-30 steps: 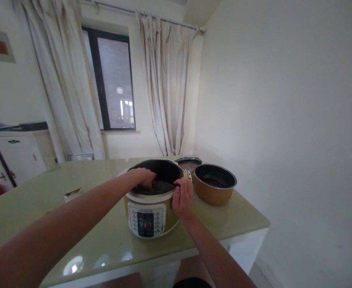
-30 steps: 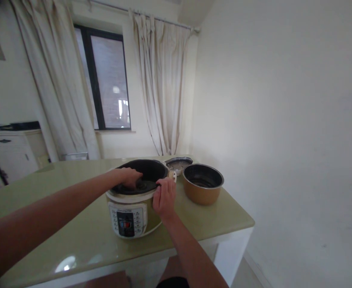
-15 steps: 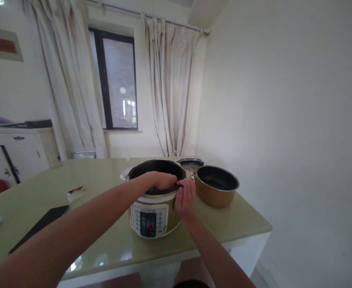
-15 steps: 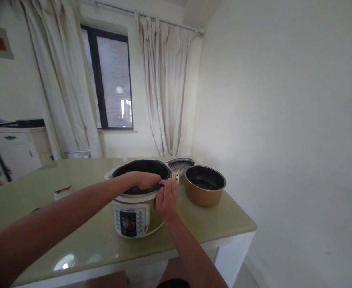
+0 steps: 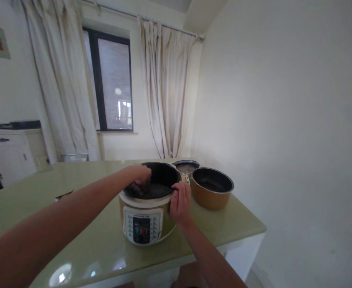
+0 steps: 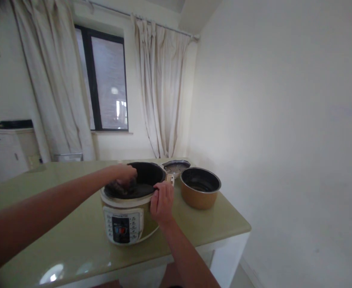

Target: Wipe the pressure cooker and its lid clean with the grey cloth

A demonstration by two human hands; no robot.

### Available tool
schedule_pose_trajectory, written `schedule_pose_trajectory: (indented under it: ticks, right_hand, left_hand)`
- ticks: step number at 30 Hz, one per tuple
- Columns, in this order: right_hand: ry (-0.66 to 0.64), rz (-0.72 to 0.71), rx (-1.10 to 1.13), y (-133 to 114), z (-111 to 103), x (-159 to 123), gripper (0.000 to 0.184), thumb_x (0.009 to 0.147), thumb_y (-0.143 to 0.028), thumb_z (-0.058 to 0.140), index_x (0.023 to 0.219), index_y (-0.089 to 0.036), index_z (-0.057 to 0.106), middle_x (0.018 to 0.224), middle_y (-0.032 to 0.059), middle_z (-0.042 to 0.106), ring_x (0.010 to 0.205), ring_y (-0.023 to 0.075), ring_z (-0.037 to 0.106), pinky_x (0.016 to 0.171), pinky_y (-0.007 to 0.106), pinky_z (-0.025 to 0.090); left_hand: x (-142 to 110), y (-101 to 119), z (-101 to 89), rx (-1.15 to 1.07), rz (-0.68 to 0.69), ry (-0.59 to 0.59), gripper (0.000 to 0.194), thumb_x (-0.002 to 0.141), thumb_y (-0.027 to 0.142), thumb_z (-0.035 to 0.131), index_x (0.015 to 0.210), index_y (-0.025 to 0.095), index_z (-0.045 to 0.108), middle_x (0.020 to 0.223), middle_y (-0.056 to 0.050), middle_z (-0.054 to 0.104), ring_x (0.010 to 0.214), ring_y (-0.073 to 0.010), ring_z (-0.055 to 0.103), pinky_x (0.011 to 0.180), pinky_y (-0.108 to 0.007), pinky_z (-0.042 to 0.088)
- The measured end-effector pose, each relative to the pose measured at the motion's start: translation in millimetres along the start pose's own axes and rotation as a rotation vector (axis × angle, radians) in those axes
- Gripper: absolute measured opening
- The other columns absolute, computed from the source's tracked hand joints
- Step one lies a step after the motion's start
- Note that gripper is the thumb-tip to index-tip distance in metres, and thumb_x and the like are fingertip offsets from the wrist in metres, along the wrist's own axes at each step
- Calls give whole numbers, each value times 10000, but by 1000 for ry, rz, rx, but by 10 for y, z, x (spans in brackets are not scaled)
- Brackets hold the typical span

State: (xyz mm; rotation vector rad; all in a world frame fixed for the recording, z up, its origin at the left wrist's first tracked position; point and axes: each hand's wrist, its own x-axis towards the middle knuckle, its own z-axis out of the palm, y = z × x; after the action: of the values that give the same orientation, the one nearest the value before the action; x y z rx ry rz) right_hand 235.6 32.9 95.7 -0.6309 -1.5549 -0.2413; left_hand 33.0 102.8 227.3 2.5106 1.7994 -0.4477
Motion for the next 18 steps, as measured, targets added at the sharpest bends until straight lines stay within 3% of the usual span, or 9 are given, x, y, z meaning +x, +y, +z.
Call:
schedule_pose_trajectory:
  ticks: [2, 5, 9, 12, 15, 18]
  right_hand:
    - [7, 0, -4, -4, 8, 2, 182, 1023, -153, 397, 1063, -213, 564, 976, 68, 582, 957, 231, 551, 849, 399, 465]
    - [10, -5, -10, 2, 23, -5, 188, 1019, -148, 393, 1062, -212, 564, 969, 69, 584, 938, 235, 552, 838, 413, 471]
    - [26, -15, -3, 15, 34, -15, 197, 1020, -139, 387, 1085, -208, 560, 991, 80, 591, 968, 244, 554, 871, 436, 478]
    - [27, -22, -9, 20, 32, -15, 193, 1022, -146, 390, 1086, -214, 558, 999, 73, 594, 976, 238, 554, 882, 426, 476]
    - [16, -14, -18, 20, 22, -12, 195, 1021, -141, 387, 1084, -214, 557, 1003, 71, 588, 978, 233, 554, 881, 417, 476]
    - [7, -12, -12, 22, 14, -13, 198, 1021, -137, 386, 1093, -213, 555, 1008, 74, 590, 982, 234, 555, 878, 416, 477]
  left_hand:
    - [-95, 14, -5, -63, 58, -191, 414, 583, 232, 887, 993, 242, 830, 1040, -109, 827, 930, -338, 768, 806, -412, 611]
    - [-195, 207, -48, -117, 206, -253, 425, 676, 176, 770, 1091, 251, 820, 1013, -59, 831, 862, -273, 760, 749, -347, 603]
    - [-173, 584, -72, -93, 360, -124, 398, 809, 122, 604, 1148, 204, 797, 1076, -84, 826, 917, -253, 757, 797, -328, 590]
    - [-62, 788, -41, -72, 311, 24, 343, 925, 198, 526, 1140, 174, 792, 1170, -147, 801, 1008, -290, 759, 872, -381, 589]
    - [56, 845, -11, -70, 230, 77, 360, 948, 264, 523, 1195, 184, 773, 1259, -185, 765, 1099, -345, 745, 897, -440, 592]
    - [118, 730, 8, -59, 142, 105, 437, 872, 336, 670, 1284, 208, 736, 1323, -204, 733, 1160, -384, 724, 922, -468, 597]
